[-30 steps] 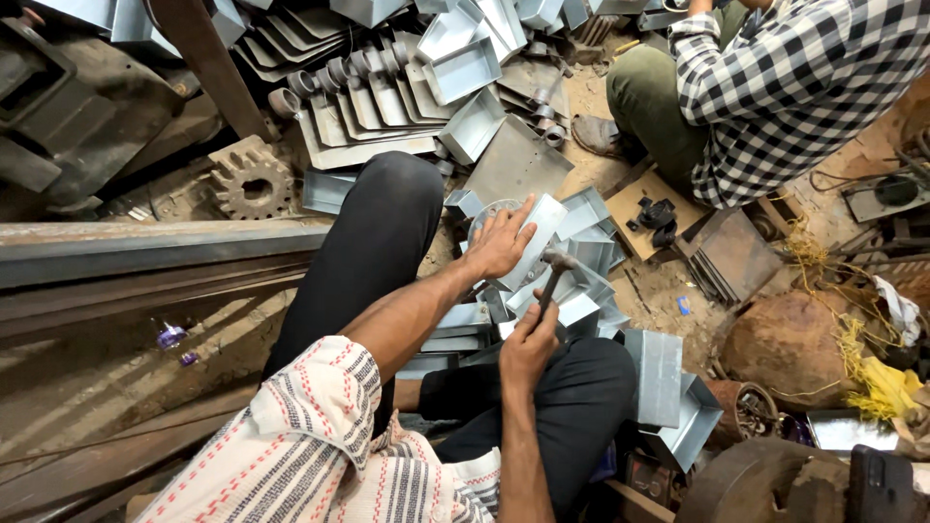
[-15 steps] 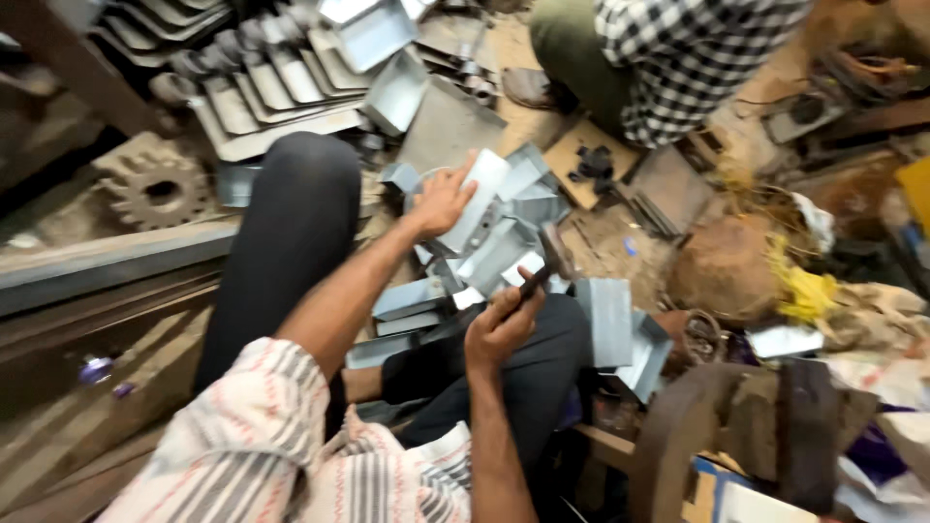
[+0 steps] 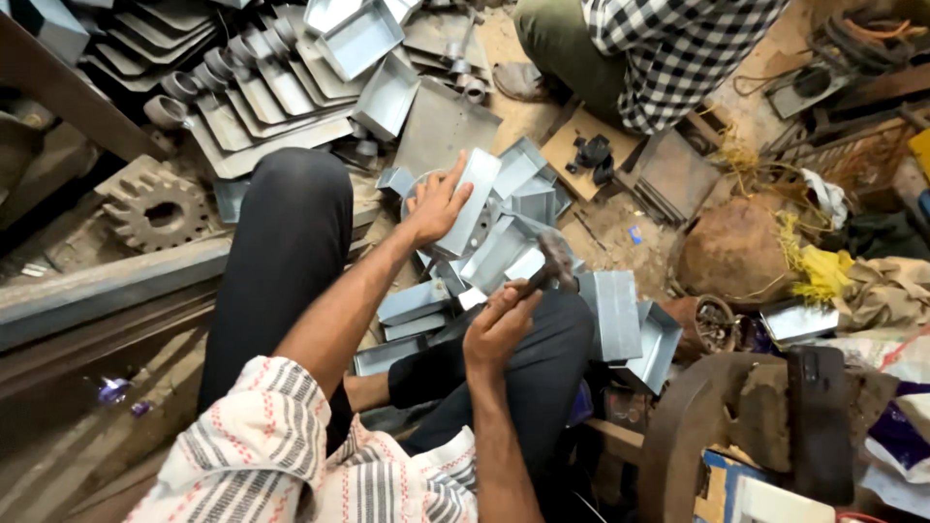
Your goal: The person assembles metal parts by positioning a circular metal plate with holes over a stack of rectangular metal boxes and striking it with a hammer to secure it.
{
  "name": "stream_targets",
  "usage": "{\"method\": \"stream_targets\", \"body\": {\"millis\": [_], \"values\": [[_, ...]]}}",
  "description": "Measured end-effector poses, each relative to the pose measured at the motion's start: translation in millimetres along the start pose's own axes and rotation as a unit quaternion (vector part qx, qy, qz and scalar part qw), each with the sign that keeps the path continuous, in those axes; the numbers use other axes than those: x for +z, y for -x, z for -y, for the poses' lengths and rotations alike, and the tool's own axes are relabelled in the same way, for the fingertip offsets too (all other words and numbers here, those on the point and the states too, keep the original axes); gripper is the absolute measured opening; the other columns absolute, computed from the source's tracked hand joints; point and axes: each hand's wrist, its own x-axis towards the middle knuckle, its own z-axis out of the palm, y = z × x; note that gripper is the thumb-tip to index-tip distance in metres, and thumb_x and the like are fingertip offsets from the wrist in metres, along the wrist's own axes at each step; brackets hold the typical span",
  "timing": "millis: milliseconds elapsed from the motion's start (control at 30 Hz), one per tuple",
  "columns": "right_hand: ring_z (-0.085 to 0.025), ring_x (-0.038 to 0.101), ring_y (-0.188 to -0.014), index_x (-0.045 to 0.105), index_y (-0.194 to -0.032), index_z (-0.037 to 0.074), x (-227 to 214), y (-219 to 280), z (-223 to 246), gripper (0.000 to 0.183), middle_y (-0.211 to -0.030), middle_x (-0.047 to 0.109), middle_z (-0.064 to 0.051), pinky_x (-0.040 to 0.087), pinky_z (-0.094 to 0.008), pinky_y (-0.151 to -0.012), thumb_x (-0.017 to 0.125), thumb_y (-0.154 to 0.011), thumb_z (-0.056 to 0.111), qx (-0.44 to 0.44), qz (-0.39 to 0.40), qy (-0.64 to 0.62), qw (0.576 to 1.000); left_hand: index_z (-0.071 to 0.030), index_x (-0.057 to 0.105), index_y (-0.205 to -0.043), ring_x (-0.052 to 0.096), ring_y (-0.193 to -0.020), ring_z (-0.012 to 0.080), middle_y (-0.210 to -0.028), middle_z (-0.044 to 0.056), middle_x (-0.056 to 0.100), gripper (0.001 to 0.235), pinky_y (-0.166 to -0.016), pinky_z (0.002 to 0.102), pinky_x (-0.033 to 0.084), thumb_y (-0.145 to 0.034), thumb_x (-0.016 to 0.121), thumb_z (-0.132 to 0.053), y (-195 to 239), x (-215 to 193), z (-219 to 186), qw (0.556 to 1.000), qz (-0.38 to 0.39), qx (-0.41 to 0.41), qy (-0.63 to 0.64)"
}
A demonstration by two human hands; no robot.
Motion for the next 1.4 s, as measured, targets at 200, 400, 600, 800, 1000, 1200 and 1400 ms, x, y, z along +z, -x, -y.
{"method": "stream_targets", "body": {"millis": [200,400,600,800,1000,1200,1400], "values": [[-0.046,0.067,-0.082,0.052,-0.116,-0.003,10,-3,-29,0.019,-0.086,0.067,-0.025,0.049,-0.051,-0.066,0.045,-0.107,0.014,-0.096,0.056,0.113,0.987,-0.044,0.018,-0.162,0.033,-0.14,0.0446,-0.155,0.015,0.039,0.065,-0.114,0.066,0.019,-0.103,0.039,-0.061,6,-2,-4,1.0,-0.011,0.018,-0.013],[-0.047,0.068,-0.083,0.052,-0.11,-0.002,1,-4,-17,0.026,-0.093,0.066,-0.029,0.05,-0.051,-0.072,0.041,-0.111,0.022,-0.044,-0.023,0.02,0.999,-0.045,0.019,-0.162,0.036,-0.14,0.0404,-0.15,0.015,0.044,0.066,-0.115,0.063,0.021,-0.102,0.041,-0.059,7,0,-14,0.995,-0.046,-0.005,-0.092],[-0.054,0.061,-0.086,0.053,-0.123,-0.006,6,-1,-53,0.034,-0.095,0.065,-0.034,0.047,-0.054,-0.071,0.047,-0.108,0.024,-0.055,0.1,0.134,0.984,-0.045,0.02,-0.163,0.036,-0.138,0.0419,-0.15,0.019,0.042,0.064,-0.113,0.065,0.022,-0.103,0.041,-0.058,0,7,0,0.992,-0.06,0.019,-0.105],[-0.048,0.068,-0.081,0.056,-0.114,0.0,-8,-8,-26,0.028,-0.09,0.068,-0.029,0.051,-0.05,-0.07,0.043,-0.11,0.024,-0.018,0.012,0.008,1.0,-0.048,0.021,-0.16,0.035,-0.138,0.0439,-0.151,0.019,0.041,0.062,-0.111,0.067,0.022,-0.102,0.04,-0.062,-5,5,-1,0.994,-0.043,0.005,-0.097],[-0.046,0.065,-0.079,0.053,-0.119,-0.004,15,-2,-48,0.032,-0.086,0.066,-0.028,0.049,-0.053,-0.071,0.043,-0.11,0.025,-0.047,0.07,0.095,0.992,-0.05,0.02,-0.162,0.037,-0.139,0.0446,-0.152,0.02,0.042,0.062,-0.113,0.068,0.024,-0.103,0.039,-0.061,-16,-4,-7,0.994,-0.009,-0.03,-0.104],[-0.041,0.067,-0.083,0.058,-0.117,-0.005,26,-18,-97,0.039,-0.091,0.068,-0.025,0.05,-0.049,-0.072,0.043,-0.112,0.03,-0.05,0.024,0.045,0.997,-0.038,0.001,-0.164,0.031,-0.141,0.0506,-0.156,0.027,0.032,0.09,-0.111,0.071,0.022,-0.095,0.051,-0.067,-46,-7,-6,0.987,0.013,-0.028,-0.157],[-0.034,0.069,-0.07,0.065,-0.113,0.001,16,-23,-82,0.04,-0.078,0.07,-0.019,0.052,-0.047,-0.068,0.04,-0.109,0.032,0.112,-0.022,0.008,0.993,-0.036,0.002,-0.165,0.023,-0.149,0.0528,-0.164,0.025,0.023,0.111,-0.112,0.074,0.023,-0.082,0.066,-0.074,-10,13,-28,0.992,0.012,-0.08,-0.099]]}}
